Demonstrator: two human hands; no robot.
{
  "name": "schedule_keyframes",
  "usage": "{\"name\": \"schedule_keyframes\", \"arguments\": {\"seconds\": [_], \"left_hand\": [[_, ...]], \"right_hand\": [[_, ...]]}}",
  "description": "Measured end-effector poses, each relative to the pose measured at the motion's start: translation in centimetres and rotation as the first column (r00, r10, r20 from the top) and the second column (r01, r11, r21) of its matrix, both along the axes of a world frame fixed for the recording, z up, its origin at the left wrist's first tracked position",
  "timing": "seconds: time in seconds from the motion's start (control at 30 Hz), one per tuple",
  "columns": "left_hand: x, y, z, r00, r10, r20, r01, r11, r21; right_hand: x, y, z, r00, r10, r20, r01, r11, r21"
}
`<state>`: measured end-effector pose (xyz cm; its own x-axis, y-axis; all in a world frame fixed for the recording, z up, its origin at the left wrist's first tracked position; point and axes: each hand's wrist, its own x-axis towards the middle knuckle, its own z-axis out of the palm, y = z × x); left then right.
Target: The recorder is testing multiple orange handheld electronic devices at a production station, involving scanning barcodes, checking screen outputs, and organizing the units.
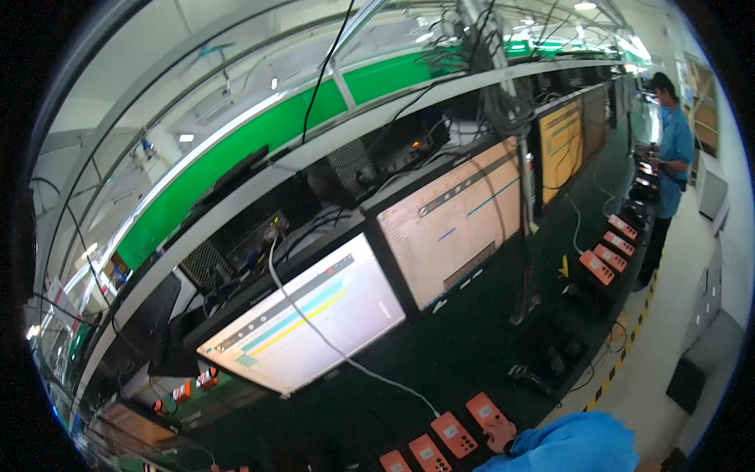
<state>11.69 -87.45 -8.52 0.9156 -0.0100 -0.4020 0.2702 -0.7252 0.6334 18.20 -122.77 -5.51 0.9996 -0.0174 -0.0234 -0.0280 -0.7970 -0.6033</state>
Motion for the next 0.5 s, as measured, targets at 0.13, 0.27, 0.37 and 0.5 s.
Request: {"name": "schedule_keyframes", "arguments": {"seconds": [0.13, 0.27, 0.37, 0.5], "left_hand": [[0.3, 0.5, -1.2, 0.999, -0.02, -0.029, 0.02, 1.0, -0.008], [0.4, 0.6, -2.0, 1.0, -0.012, -0.015, 0.012, 1.0, -0.003], [0.2, 0.3, -2.1, 1.0, 0.001, -0.003, 0.0, 0.999, 0.039], [-0.1, 0.0, -1.7, 0.999, 0.015, 0.034, -0.017, 0.999, 0.049]], "right_hand": [[-0.2, -0.1, 0.3, 0.999, 0.049, 0.006, -0.05, 0.994, 0.097], [-0.7, 0.0, -0.1, 0.999, 0.008, 0.043, -0.015, 0.989, 0.149], [-0.7, -0.3, 0.2, 0.995, -0.031, 0.091, 0.013, 0.982, 0.188], [0.6, -0.3, 2.3, 0.978, 0.13, -0.162, -0.137, 0.99, -0.031]]}}
